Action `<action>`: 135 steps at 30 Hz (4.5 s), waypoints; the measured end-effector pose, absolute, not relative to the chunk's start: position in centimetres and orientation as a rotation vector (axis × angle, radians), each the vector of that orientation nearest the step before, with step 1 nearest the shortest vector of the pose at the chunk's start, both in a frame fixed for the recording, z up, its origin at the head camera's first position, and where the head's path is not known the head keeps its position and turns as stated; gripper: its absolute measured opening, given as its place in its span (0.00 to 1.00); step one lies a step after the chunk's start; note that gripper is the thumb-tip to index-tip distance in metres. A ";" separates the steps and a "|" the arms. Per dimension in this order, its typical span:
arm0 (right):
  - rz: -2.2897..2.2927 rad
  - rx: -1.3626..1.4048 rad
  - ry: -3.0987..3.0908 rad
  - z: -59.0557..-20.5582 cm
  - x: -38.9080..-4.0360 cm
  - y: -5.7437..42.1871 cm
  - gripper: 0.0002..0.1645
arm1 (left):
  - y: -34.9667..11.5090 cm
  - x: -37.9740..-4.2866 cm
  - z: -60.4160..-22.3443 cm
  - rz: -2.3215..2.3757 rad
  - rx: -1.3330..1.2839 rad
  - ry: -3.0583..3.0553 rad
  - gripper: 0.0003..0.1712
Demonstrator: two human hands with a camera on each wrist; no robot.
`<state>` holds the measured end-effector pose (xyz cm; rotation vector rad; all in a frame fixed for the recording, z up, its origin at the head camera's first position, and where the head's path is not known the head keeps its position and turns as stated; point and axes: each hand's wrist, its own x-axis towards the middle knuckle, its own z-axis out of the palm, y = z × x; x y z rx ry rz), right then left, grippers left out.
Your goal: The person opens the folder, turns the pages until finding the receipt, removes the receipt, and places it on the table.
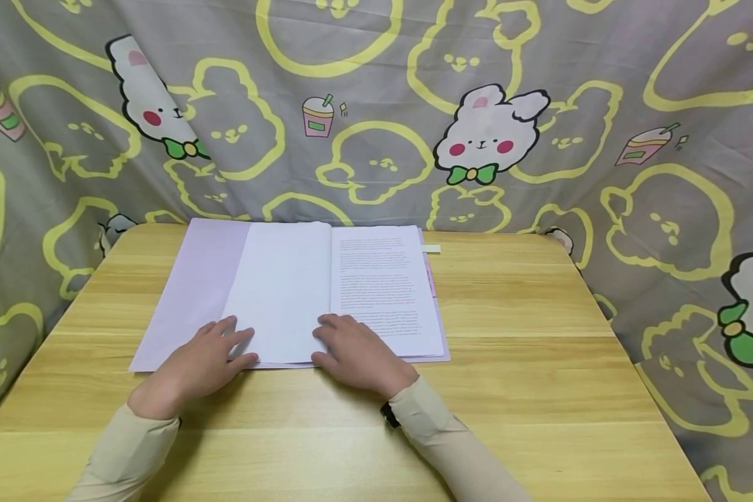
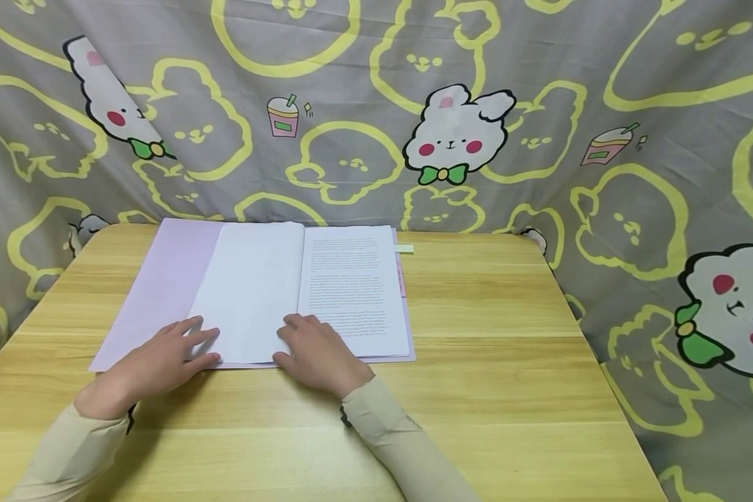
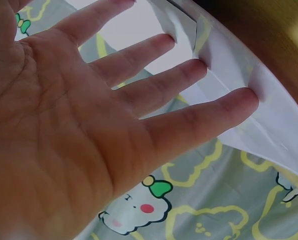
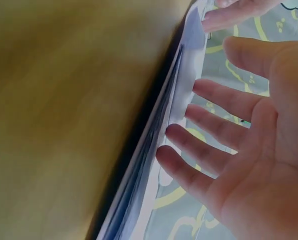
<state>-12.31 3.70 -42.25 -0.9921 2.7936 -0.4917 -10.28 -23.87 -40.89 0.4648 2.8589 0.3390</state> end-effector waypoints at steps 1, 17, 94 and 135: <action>-0.497 -0.981 2.791 -42.1 -12.4 3.8 0.25 | -23.9 -10.3 -40.9 0.340 0.468 2.859 0.32; -0.668 -0.729 2.805 -41.3 -14.5 7.4 0.26 | -23.8 -10.2 -40.8 0.344 0.413 2.820 0.33; -0.872 0.070 2.851 -41.1 -17.4 15.7 0.36 | -23.6 -10.3 -40.9 0.362 0.412 2.806 0.33; -1.007 -0.109 2.898 -40.0 -16.9 16.0 0.28 | -23.5 -10.3 -40.9 0.360 0.420 2.808 0.34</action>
